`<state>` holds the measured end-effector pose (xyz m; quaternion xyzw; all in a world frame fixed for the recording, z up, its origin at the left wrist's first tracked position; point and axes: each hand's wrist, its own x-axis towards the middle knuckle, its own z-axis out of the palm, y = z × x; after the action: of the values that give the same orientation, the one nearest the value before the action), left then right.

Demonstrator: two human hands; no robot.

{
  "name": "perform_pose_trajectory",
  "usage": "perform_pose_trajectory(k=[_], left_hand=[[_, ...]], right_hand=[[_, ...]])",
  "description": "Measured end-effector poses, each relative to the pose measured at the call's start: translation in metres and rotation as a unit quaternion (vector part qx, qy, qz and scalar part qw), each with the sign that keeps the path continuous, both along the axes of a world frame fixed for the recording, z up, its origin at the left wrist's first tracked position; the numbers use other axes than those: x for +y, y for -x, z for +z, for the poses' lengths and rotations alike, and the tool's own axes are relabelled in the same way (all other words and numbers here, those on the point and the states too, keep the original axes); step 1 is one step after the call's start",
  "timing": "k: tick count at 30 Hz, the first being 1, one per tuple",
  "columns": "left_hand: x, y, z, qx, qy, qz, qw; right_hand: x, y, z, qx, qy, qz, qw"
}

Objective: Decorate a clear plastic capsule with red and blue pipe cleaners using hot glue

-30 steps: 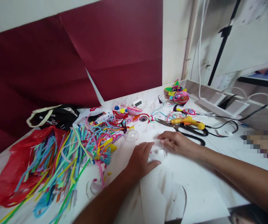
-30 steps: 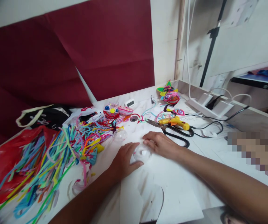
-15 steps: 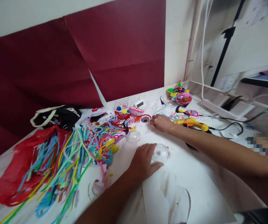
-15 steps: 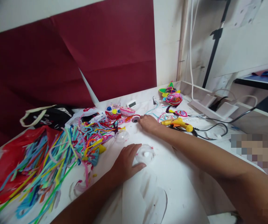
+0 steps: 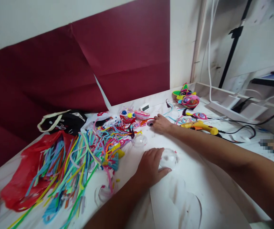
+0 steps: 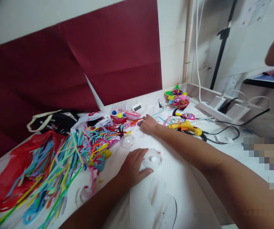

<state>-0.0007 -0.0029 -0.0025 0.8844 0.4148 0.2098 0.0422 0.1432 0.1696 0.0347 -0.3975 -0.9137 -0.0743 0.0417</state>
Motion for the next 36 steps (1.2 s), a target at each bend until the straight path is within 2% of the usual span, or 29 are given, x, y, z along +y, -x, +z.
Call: perform_pose_trajectory(k=[6, 10, 14, 19, 22, 25, 30, 33, 36], left_hand=[[0.0, 0.0, 0.001, -0.001, 0.007, 0.002, 1.0], [0.0, 0.0, 0.0, 0.01, 0.005, 0.003, 1.0], [0.0, 0.0, -0.001, 0.018, 0.0, 0.004, 1.0], [-0.001, 0.0, -0.001, 0.011, -0.01, -0.001, 1.0], [-0.002, 0.0, 0.0, 0.007, -0.011, -0.001, 1.0], [-0.002, 0.0, 0.001, 0.004, -0.009, -0.003, 1.0], [-0.003, 0.002, 0.005, -0.022, 0.01, 0.0, 1.0], [0.001, 0.005, 0.011, -0.072, -0.002, 0.038, 0.997], [0.015, 0.01, 0.023, -0.093, -0.033, 0.092, 0.991]], right_hand=[[-0.002, -0.015, 0.017, 0.102, 0.043, 0.005, 0.994], [-0.004, -0.031, 0.027, 0.236, 0.092, -0.009, 0.967], [-0.004, -0.043, 0.03, 0.39, 0.134, -0.035, 0.91], [-0.01, -0.051, 0.035, 0.564, 0.191, -0.049, 0.802], [-0.015, -0.054, 0.041, 0.633, 0.227, -0.047, 0.738], [-0.018, -0.054, 0.046, 0.678, 0.249, -0.05, 0.69], [-0.021, -0.052, 0.047, 0.713, 0.27, -0.051, 0.645], [-0.024, -0.053, 0.046, 0.715, 0.282, -0.05, 0.638], [-0.026, -0.054, 0.044, 0.707, 0.288, -0.048, 0.644]])
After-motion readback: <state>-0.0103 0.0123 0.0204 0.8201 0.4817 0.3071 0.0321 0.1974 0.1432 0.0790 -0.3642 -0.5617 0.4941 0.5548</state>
